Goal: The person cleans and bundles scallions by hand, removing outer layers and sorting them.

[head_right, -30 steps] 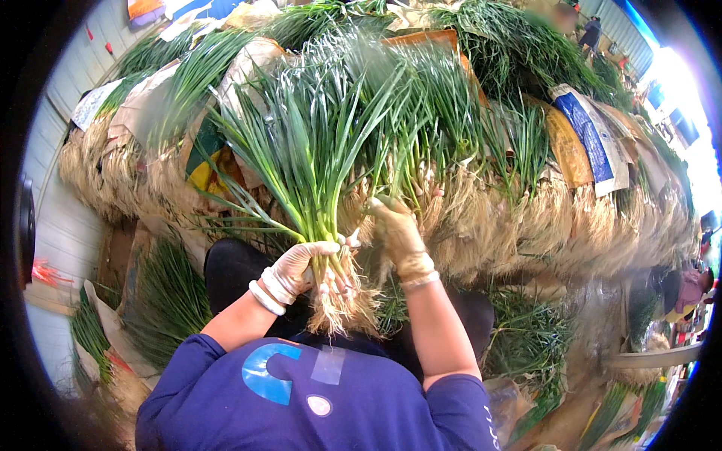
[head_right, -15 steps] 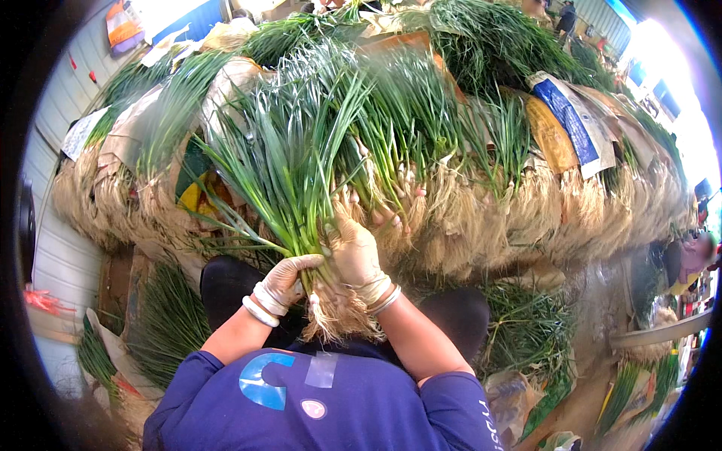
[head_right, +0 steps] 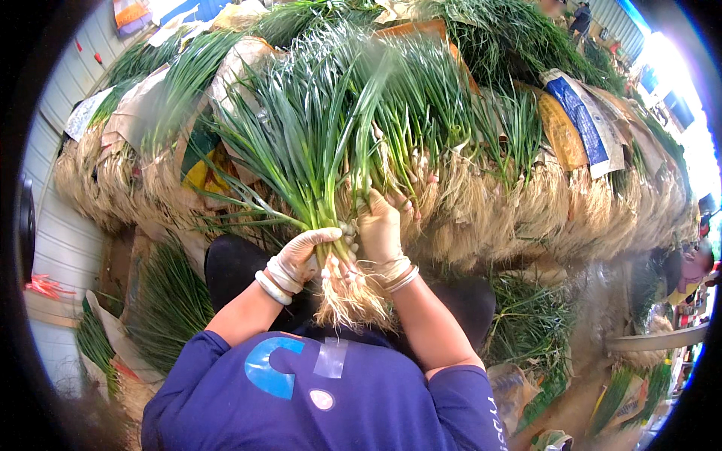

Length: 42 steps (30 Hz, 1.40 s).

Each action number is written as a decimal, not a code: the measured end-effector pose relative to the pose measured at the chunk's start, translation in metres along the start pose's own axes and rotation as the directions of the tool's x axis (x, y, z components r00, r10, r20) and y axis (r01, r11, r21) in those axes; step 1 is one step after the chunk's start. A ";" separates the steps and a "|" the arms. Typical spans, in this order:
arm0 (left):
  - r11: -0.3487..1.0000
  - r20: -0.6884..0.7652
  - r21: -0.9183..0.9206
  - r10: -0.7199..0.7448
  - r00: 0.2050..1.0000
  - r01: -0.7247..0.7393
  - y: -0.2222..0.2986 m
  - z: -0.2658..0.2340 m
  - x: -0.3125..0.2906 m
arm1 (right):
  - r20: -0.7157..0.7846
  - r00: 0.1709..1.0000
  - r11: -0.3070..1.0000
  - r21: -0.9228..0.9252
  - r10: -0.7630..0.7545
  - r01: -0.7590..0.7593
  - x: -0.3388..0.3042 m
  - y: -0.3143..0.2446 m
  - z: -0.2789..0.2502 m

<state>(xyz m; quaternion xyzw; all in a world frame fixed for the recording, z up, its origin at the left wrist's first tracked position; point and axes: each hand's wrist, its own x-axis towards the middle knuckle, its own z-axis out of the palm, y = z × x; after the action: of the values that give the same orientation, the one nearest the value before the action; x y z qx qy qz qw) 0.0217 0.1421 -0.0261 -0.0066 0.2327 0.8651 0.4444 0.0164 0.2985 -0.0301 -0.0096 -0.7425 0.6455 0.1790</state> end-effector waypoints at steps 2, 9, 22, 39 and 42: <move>1.000 0.024 -0.019 -0.014 1.000 0.014 0.002 -0.004 -0.002 | 0.177 0.857 0.683 0.536 0.484 -0.497 0.007 -0.007 -0.009; 0.996 0.046 -0.008 0.086 0.995 -0.086 0.004 -0.014 -0.017 | -0.203 0.891 0.833 0.484 0.405 -0.269 0.026 -0.012 -0.118; 0.940 0.147 0.162 0.279 0.949 -0.301 0.035 0.049 -0.053 | -0.077 0.972 0.913 -0.332 0.224 -0.237 -0.025 0.016 -0.190; 1.000 0.017 0.011 -0.019 1.000 0.018 -0.006 0.040 -0.047 | 0.021 0.999 0.989 -0.140 -0.038 0.040 -0.064 -0.075 -0.045; 0.999 0.030 -0.014 0.042 0.999 -0.042 -0.007 0.035 -0.039 | 0.297 0.922 0.884 -0.318 -0.249 0.341 -0.080 -0.067 -0.048</move>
<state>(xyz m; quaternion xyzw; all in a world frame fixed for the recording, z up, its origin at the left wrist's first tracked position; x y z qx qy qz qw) 0.0576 0.1299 0.0111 0.0084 0.2202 0.8757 0.4296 0.1190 0.3140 0.0194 0.1520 -0.8580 0.4576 0.1768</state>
